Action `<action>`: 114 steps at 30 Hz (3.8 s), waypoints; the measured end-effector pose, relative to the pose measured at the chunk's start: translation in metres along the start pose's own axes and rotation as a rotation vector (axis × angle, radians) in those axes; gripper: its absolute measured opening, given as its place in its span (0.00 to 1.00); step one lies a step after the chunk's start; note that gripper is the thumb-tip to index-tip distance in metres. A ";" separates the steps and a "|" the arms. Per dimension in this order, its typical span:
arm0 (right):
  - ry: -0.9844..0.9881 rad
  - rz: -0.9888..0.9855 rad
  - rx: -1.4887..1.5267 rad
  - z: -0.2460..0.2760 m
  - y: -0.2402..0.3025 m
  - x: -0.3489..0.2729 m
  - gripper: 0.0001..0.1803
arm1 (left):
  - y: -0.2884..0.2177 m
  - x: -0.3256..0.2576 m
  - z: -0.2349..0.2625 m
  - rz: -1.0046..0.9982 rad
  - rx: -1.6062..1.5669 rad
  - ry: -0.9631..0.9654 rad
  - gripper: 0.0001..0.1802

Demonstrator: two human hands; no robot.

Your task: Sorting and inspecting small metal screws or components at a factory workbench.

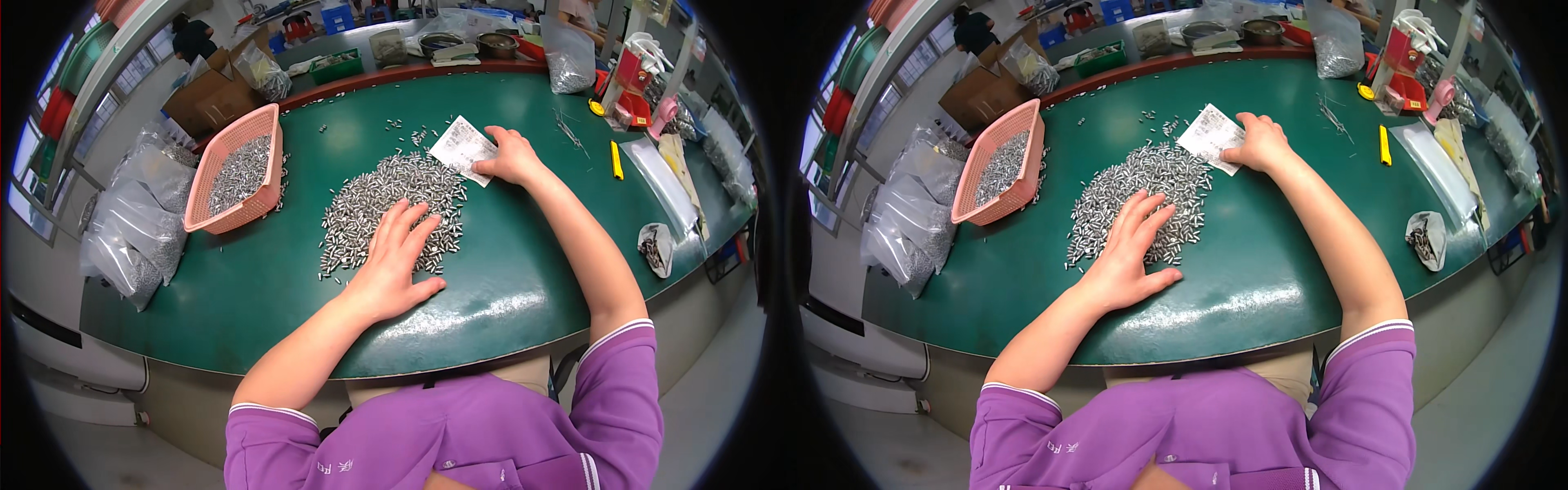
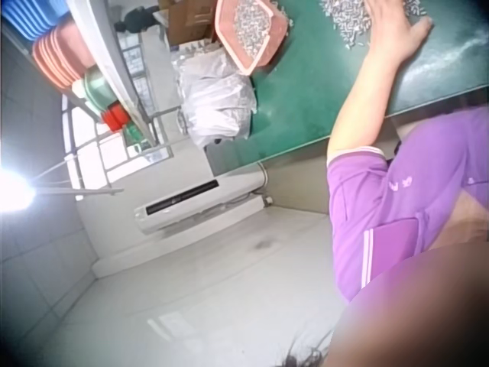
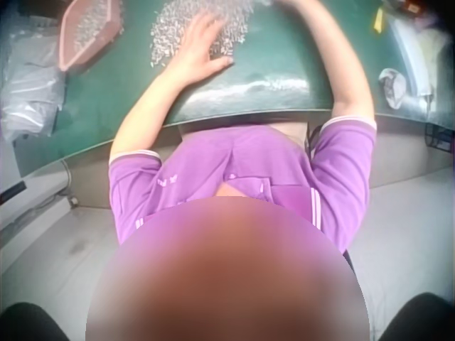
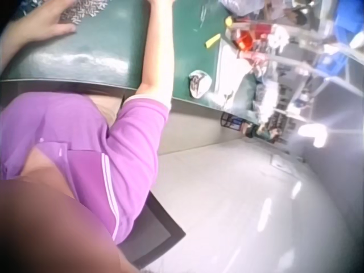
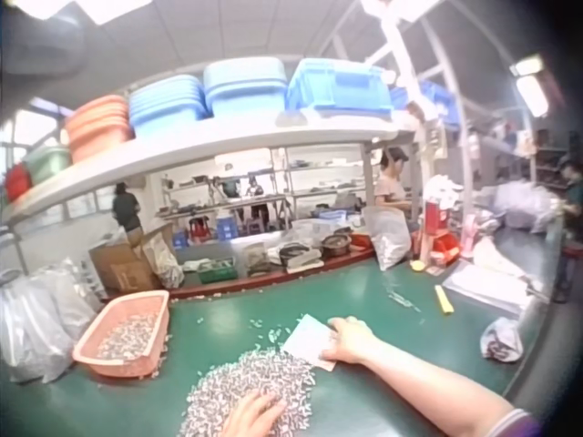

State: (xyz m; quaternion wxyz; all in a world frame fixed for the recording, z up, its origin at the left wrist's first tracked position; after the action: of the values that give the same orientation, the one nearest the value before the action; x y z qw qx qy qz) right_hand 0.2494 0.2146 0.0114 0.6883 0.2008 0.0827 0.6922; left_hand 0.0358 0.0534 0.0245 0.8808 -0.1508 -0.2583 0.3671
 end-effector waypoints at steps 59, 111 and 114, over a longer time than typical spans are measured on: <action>-0.173 0.577 0.107 0.028 0.058 -0.109 0.06 | 0.006 0.001 0.012 0.057 -0.548 -0.217 0.24; -0.109 0.956 0.434 0.035 0.109 -0.150 0.09 | 0.015 -0.012 -0.047 0.670 -1.516 0.196 0.07; -0.126 0.994 0.403 0.039 0.114 -0.154 0.09 | 0.016 -0.012 -0.049 0.655 -1.486 0.213 0.08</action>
State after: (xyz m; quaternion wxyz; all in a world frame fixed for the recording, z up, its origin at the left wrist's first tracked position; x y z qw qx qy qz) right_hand 0.1556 0.0519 0.0654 0.2289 0.3850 0.0674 0.8915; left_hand 0.0467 0.0517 -0.0270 0.4188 -0.7971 -0.2919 0.3226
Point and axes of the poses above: each hand's wrist, its own x-axis towards the middle knuckle, its own z-axis out of the back of the hand, y = z × x, the point moved 8 cm from there along x, towards the middle knuckle
